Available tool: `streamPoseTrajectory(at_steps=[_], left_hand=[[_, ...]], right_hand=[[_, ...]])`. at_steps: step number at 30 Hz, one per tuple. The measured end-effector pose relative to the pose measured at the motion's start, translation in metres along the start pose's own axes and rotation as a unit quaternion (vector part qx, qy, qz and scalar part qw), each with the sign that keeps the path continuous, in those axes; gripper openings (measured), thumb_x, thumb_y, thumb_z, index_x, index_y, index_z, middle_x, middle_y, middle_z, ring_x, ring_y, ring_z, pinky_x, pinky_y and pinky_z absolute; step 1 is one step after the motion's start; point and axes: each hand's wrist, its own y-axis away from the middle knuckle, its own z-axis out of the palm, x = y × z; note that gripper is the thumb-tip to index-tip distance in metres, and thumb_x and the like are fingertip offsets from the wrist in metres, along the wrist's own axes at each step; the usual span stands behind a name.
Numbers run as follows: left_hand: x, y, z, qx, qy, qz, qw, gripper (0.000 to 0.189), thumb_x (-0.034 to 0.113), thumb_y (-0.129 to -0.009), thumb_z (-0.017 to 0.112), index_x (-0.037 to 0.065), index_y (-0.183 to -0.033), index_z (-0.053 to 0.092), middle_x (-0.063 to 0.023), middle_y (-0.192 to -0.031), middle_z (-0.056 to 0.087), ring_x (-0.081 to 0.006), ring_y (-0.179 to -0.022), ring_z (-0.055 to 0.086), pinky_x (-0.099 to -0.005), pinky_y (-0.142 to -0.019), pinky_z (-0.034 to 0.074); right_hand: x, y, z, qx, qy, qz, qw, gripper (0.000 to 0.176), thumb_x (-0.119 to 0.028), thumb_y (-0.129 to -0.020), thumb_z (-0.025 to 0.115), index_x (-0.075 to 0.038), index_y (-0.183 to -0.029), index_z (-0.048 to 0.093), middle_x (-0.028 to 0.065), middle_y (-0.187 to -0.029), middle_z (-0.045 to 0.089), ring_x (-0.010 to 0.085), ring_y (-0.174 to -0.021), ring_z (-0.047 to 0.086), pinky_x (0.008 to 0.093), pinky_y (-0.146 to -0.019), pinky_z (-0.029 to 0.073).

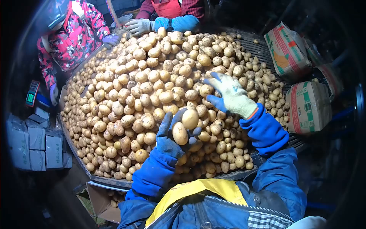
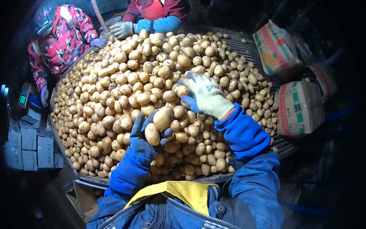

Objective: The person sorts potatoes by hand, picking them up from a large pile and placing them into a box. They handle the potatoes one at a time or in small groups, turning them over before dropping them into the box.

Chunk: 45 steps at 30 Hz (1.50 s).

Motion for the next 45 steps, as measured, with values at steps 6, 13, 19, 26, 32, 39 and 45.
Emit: streamPoseTrajectory(at_steps=[6,13,19,26,32,39,45], left_hand=[[0.002,0.006,0.01,0.016,0.082,0.022,0.996,0.064,0.056,-0.107,0.047,0.021,-0.159,0.04,-0.0205,-0.162,0.043,-0.0542,-0.133,0.054,-0.0582,-0.078,0.064],[0.021,0.052,0.022,0.049,0.015,0.083,0.995,0.062,0.057,-0.106,0.049,0.018,-0.154,0.048,-0.0223,-0.16,0.046,-0.0527,-0.135,0.054,-0.0603,-0.084,0.063],[0.021,0.065,0.025,0.088,-0.013,0.129,0.988,0.059,0.055,-0.108,0.046,0.019,-0.154,0.049,-0.0234,-0.157,0.049,-0.0542,-0.127,0.06,-0.0653,-0.084,0.064],[0.014,0.049,0.016,0.06,-0.008,0.094,0.994,0.058,0.049,-0.109,0.045,0.015,-0.156,0.048,-0.0237,-0.161,0.044,-0.0546,-0.134,0.054,-0.0683,-0.095,0.059],[0.015,0.042,0.011,0.055,-0.03,0.085,0.994,0.061,0.052,-0.11,0.04,0.012,-0.156,0.049,-0.0258,-0.164,0.039,-0.0571,-0.136,0.051,-0.0701,-0.098,0.056],[0.022,0.051,0.013,0.065,-0.032,0.118,0.99,0.063,0.053,-0.11,0.038,0.011,-0.156,0.048,-0.0277,-0.161,0.041,-0.0577,-0.133,0.054,-0.0701,-0.096,0.057],[0.026,0.055,0.009,0.053,-0.006,0.128,0.99,0.063,0.054,-0.109,0.039,0.012,-0.154,0.051,-0.0267,-0.158,0.047,-0.0578,-0.13,0.055,-0.0676,-0.091,0.06]], right_hand=[[-0.004,-0.03,0.037,-0.069,0.193,-0.008,0.979,0.051,-0.043,-0.088,0.072,-0.025,-0.135,0.064,0.008,-0.141,0.058,0.0375,-0.137,0.048,0.0598,-0.106,0.038],[0.043,-0.043,0.029,0.018,0.218,0.028,0.975,0.035,-0.032,-0.091,0.067,-0.027,-0.126,0.067,0.0054,-0.137,0.059,0.0289,-0.137,0.049,0.0661,-0.113,0.03],[0.1,-0.042,-0.004,0.021,0.288,0.187,0.939,0.038,-0.032,-0.089,0.066,-0.026,-0.127,0.069,0.0085,-0.137,0.064,0.0279,-0.133,0.055,0.0605,-0.114,0.033],[0.179,-0.031,-0.056,0.148,-0.205,0.407,0.878,0.026,-0.022,-0.085,0.081,-0.007,-0.105,0.077,0.0057,-0.084,0.071,0.013,-0.075,0.063,0.0309,-0.069,0.053],[0.163,-0.101,-0.042,0.051,-0.205,0.286,0.935,0.034,-0.031,-0.088,0.079,-0.007,-0.113,0.077,0.0092,-0.097,0.077,0.0187,-0.086,0.07,0.0351,-0.081,0.057],[0.154,-0.162,0.002,-0.136,0.061,0.161,0.976,0.064,-0.025,-0.084,0.069,-0.022,-0.148,0.059,0.0175,-0.145,0.062,0.0383,-0.133,0.059,0.0495,-0.111,0.047],[0.121,-0.134,0.005,0.052,0.136,0.173,0.974,0.059,-0.027,-0.091,0.067,-0.015,-0.148,0.058,0.018,-0.137,0.067,0.0374,-0.122,0.065,0.0474,-0.104,0.052]])
